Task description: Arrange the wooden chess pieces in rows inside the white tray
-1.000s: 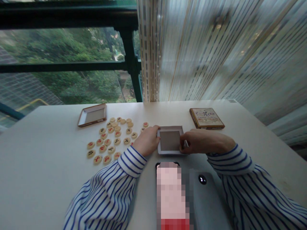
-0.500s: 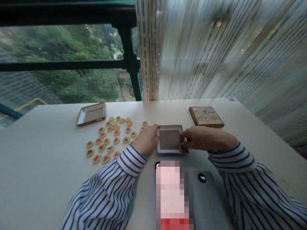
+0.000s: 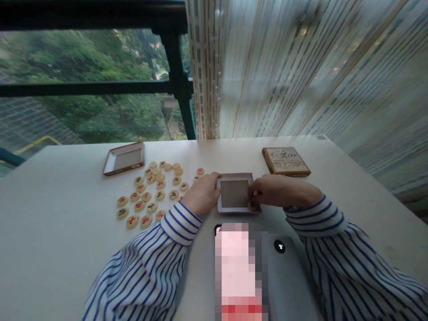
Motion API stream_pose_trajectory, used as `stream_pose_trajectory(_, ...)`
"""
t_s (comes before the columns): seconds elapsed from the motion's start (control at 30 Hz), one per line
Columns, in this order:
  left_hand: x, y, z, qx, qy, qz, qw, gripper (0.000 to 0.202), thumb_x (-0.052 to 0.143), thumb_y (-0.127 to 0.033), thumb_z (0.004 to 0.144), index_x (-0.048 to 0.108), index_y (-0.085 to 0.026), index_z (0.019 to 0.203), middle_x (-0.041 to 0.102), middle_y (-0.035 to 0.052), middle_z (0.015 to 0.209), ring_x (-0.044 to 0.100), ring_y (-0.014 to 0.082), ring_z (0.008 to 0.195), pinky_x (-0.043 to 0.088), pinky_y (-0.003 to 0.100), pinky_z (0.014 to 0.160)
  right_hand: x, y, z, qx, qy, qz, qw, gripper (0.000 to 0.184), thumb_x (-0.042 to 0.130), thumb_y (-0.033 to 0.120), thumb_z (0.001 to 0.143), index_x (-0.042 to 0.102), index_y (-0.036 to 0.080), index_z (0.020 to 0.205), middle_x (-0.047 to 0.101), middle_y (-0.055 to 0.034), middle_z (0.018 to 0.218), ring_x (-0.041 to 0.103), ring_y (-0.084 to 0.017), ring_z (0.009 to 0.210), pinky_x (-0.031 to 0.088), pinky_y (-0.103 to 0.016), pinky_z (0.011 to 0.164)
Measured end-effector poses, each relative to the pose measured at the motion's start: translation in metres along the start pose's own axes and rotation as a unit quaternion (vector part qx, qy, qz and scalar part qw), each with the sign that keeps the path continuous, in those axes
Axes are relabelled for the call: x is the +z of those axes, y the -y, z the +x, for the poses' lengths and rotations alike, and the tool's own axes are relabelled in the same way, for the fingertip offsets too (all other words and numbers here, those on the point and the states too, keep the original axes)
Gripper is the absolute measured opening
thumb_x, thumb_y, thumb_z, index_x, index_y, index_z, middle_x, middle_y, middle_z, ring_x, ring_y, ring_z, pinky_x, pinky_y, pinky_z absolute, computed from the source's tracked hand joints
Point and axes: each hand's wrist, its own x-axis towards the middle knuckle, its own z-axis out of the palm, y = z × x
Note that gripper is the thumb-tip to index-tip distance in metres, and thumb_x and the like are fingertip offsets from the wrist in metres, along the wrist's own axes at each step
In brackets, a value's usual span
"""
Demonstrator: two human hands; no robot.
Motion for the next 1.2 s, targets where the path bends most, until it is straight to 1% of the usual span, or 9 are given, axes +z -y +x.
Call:
stream_pose_trajectory(0.2,-0.0010,-0.0014,-0.0007,0.005,-0.001,0.005,1.000,0.036,0.046,-0.017,0.076,0.051,-0.013,0.112,0.064,0.0105,0.097,0.058,0.0215,0.091,0.043,0.032,0.079,-0.0011,0.0008,-0.0011,0.006,0.006,0.009,1.000,0.027,0.047,0.020,0.071,0.067,0.024,0.088,0.067,-0.0028,0.078,0.058,-0.015,0.066,0.041,-0.026,0.058)
stream_pose_trajectory(0.37,-0.0002,-0.0006,-0.0002,0.008,-0.004,0.009,1.000,0.036,0.047,-0.017,0.076,0.051,-0.013,0.111,0.064,0.0095,0.096,0.058,0.0207,0.090,0.043,0.031,0.079,-0.0031,0.0037,-0.0015,-0.005,0.010,0.013,1.000,0.029,0.045,0.018,0.071,0.067,0.023,0.089,0.067,-0.0031,0.079,0.059,-0.015,0.068,0.041,-0.026,0.060)
stream_pose_trajectory(0.57,0.0004,0.0003,-0.0002,0.012,0.000,0.006,1.000,0.036,0.047,-0.017,0.076,0.051,-0.013,0.112,0.064,0.0100,0.097,0.058,0.0209,0.090,0.044,0.031,0.079,-0.0020,0.0026,0.0004,-0.015,0.034,0.013,0.999,0.030,0.043,0.016,0.071,0.067,0.024,0.088,0.067,-0.0019,0.079,0.059,-0.014,0.067,0.041,-0.024,0.059)
stream_pose_trajectory(0.83,0.0004,-0.0003,0.0003,0.009,0.000,-0.001,1.000,0.034,0.046,-0.016,0.076,0.052,-0.014,0.109,0.064,0.0094,0.096,0.059,0.0201,0.088,0.044,0.030,0.077,-0.0021,0.0035,-0.0007,-0.008,0.042,0.021,0.999,0.029,0.044,0.017,0.071,0.068,0.021,0.087,0.067,-0.0041,0.081,0.059,-0.015,0.068,0.040,-0.024,0.059)
stream_pose_trajectory(1.0,-0.0010,-0.0016,-0.0004,0.015,-0.003,0.000,1.000,0.030,0.044,-0.016,0.075,0.054,-0.014,0.104,0.065,0.0093,0.094,0.059,0.0204,0.087,0.044,0.031,0.076,-0.0022,0.0036,-0.0011,-0.008,0.037,0.022,0.999,0.028,0.045,0.018,0.071,0.068,0.021,0.087,0.067,-0.0038,0.079,0.059,-0.014,0.067,0.039,-0.024,0.058)
stream_pose_trajectory(1.2,-0.0010,-0.0009,-0.0014,0.014,-0.004,0.000,1.000,0.031,0.045,-0.016,0.076,0.054,-0.014,0.105,0.065,0.0089,0.095,0.059,0.0201,0.088,0.044,0.030,0.077,-0.0023,0.0042,-0.0004,0.004,0.034,0.021,0.999,0.027,0.046,0.017,0.070,0.069,0.022,0.083,0.067,-0.0031,0.075,0.058,-0.014,0.062,0.039,-0.024,0.055)
